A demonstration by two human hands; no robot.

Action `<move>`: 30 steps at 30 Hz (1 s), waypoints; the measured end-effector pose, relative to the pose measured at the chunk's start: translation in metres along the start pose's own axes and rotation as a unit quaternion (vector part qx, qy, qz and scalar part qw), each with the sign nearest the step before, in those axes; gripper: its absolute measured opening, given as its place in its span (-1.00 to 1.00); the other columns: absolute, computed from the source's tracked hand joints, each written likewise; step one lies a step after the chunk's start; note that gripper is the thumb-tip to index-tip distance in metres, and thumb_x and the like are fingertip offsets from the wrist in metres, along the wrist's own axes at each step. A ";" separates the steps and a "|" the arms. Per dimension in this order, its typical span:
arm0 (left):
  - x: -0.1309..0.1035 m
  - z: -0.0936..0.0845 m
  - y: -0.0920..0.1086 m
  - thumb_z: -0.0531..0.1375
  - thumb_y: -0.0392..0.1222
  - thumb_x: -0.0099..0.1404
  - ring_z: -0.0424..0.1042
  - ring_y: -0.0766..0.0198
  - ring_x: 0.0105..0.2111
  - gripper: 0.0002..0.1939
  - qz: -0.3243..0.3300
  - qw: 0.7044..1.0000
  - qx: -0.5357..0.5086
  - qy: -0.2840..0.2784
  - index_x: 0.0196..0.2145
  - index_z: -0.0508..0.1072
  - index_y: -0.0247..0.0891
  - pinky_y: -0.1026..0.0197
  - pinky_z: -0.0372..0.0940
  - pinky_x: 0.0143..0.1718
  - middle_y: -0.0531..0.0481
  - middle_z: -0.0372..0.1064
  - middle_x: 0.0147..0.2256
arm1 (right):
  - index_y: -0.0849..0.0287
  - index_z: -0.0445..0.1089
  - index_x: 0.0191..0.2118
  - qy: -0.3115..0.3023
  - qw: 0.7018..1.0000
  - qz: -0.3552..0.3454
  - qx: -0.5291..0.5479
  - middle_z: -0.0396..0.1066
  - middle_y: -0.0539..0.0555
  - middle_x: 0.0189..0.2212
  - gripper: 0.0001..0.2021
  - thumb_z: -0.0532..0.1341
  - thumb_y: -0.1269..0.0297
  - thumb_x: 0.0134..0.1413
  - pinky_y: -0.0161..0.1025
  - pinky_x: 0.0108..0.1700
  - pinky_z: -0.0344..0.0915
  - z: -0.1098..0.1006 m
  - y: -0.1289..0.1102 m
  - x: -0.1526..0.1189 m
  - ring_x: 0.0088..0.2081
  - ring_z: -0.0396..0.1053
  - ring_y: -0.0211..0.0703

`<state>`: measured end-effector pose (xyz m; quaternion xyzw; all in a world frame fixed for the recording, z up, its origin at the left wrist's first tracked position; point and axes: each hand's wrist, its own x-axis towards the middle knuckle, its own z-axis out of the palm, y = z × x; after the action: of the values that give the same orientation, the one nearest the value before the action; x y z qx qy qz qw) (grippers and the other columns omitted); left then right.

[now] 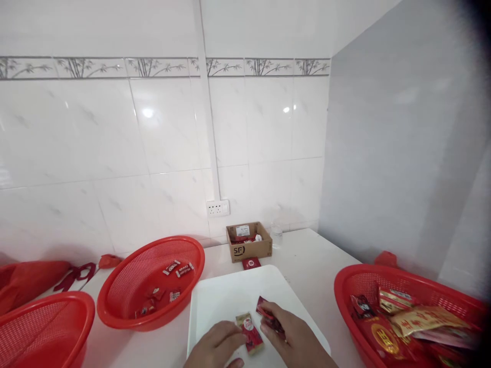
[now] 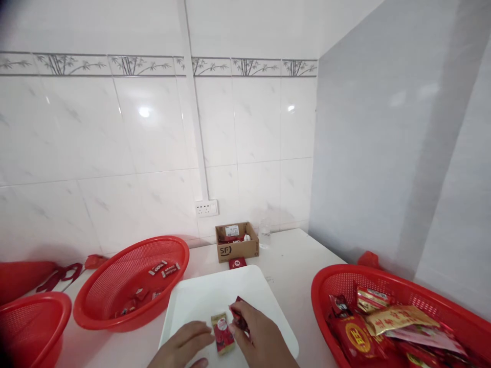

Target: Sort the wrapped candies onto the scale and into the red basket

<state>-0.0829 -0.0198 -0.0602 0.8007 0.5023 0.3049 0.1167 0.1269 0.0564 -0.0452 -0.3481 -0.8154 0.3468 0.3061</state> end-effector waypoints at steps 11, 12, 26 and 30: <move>0.045 0.025 -0.001 0.21 -0.26 0.19 0.35 0.00 -0.05 -0.71 0.071 0.969 0.172 -0.161 -0.10 0.40 -0.19 -0.01 0.26 -0.02 -0.17 0.41 -0.10 | 0.07 0.26 0.02 -0.012 0.998 0.019 -0.062 0.45 0.14 -0.14 -0.61 0.01 0.04 0.14 -0.17 -0.13 0.32 -0.001 0.027 0.001 -0.15 0.41 0.00; 0.047 0.023 0.002 0.18 -0.27 0.21 0.37 0.03 -0.10 -0.75 0.065 0.970 0.171 -0.159 -0.12 0.40 -0.21 0.03 0.28 -0.06 -0.16 0.42 -0.15 | 0.08 0.26 0.00 -0.011 0.998 0.023 -0.061 0.45 0.14 -0.15 -0.62 0.00 0.04 0.15 -0.18 -0.14 0.32 -0.002 0.027 0.000 -0.15 0.42 0.00; 0.049 -0.018 0.001 -0.03 -0.37 0.21 0.40 0.20 -0.24 -0.72 -0.169 0.985 0.014 0.013 -0.20 0.40 -0.24 0.16 0.29 -0.20 -0.08 0.40 -0.21 | 0.15 0.27 0.09 -0.018 1.000 0.019 -0.006 0.35 0.13 0.04 -0.56 0.09 0.22 0.06 -0.18 0.08 0.22 -0.003 0.004 0.000 0.04 0.31 -0.03; 0.049 -0.024 0.000 -0.03 -0.35 0.16 0.39 0.29 -0.42 -0.76 -0.218 0.973 -0.051 0.050 -0.26 0.38 -0.26 0.25 0.31 -0.40 -0.03 0.38 -0.31 | 0.17 0.27 0.11 -0.051 0.997 0.039 -0.031 0.34 0.14 0.06 -0.54 0.09 0.24 0.06 -0.13 0.09 0.20 -0.001 -0.008 0.004 0.07 0.29 -0.01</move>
<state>-0.0823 0.0204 -0.0225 0.6487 0.6534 0.3376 0.1958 0.1229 0.0556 -0.0370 -0.3704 -0.8262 0.3508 0.2392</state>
